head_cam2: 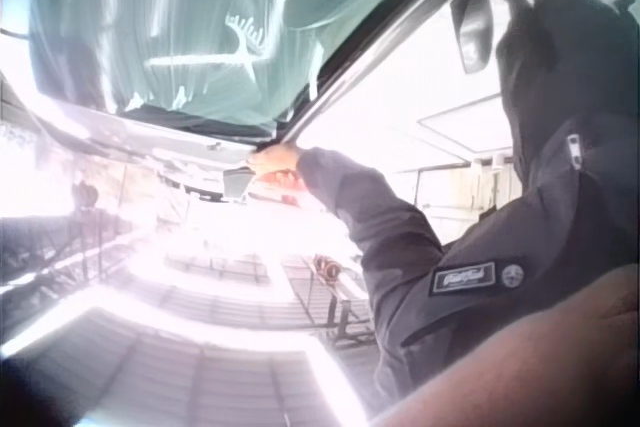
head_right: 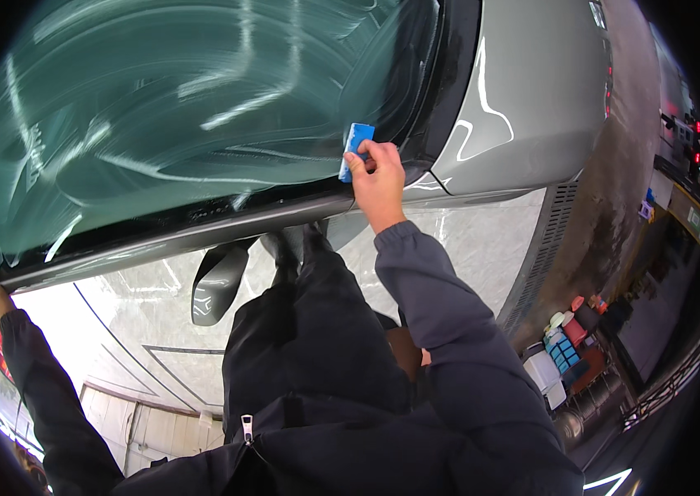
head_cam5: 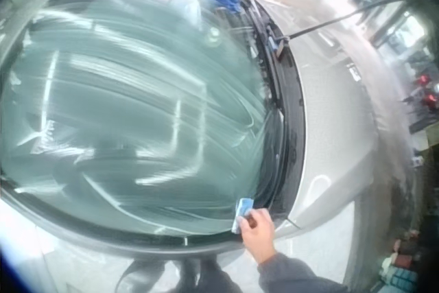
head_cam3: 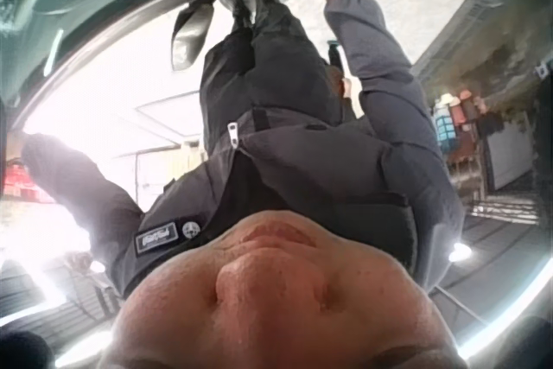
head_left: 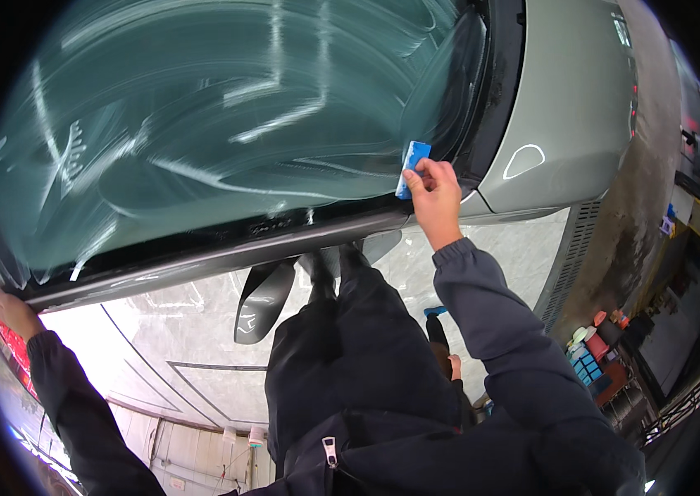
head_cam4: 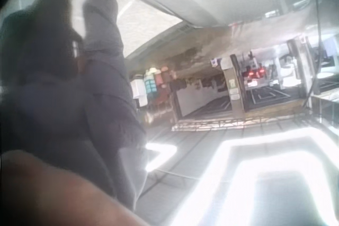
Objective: The person applies a transparent film to a car windshield using a blue squeegee to smooth the surface and remove bubbles. They work across the entire windshield, occasionally adjusting the film edges and coordinating with another person who assists on the opposite side.
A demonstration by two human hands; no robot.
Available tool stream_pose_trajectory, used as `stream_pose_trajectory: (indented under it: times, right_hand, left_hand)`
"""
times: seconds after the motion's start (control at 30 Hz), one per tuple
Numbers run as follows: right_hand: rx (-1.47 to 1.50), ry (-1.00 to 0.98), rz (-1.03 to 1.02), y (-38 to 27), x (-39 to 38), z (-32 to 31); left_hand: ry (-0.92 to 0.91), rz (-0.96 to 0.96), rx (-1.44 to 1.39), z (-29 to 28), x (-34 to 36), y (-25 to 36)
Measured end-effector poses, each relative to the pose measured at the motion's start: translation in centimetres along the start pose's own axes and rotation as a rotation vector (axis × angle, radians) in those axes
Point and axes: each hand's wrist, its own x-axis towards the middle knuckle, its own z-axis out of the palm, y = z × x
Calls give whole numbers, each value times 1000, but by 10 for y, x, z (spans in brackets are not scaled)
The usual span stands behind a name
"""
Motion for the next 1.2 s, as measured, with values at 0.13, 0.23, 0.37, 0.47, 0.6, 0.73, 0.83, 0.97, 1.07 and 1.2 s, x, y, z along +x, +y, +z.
stream_pose_trajectory:
  times: [0.13, 0.23, 0.37, 0.47, 0.6, 0.73, 0.83, 0.97, 1.07, 1.2]
  right_hand:
    - [94, -15, -46, -50, -36, 32]
    - [118, 22, -131, -97, -54, 58]
    - [134, -3, -225, -163, -64, 94]
    - [72, 24, -360, -207, -63, 122]
    - [36, 45, -487, -257, -68, 158]
    - [-19, 70, -599, -321, -78, 196]
    - [-44, 74, -663, -373, -87, 237]
    - [-98, 77, -614, -371, -81, 240]
    - [-158, 131, -516, -307, -66, 190]
    - [9, 176, -135, -256, -88, 158]
  left_hand:
    - [-10, -17, 2, 11, 4, -10]
    - [6, -37, -14, 13, 4, 1]
    - [162, 135, 229, 6, 4, 33]
    - [224, 127, 315, -2, 0, 66]
    - [265, -177, 9, -13, -6, 113]
    - [279, -386, -101, -28, -8, 151]
    - [275, -487, -197, -39, -12, 170]
    - [236, -585, -258, -50, -15, 185]
    - [229, -609, -264, -51, -16, 189]
    - [307, -581, -306, -47, -17, 189]
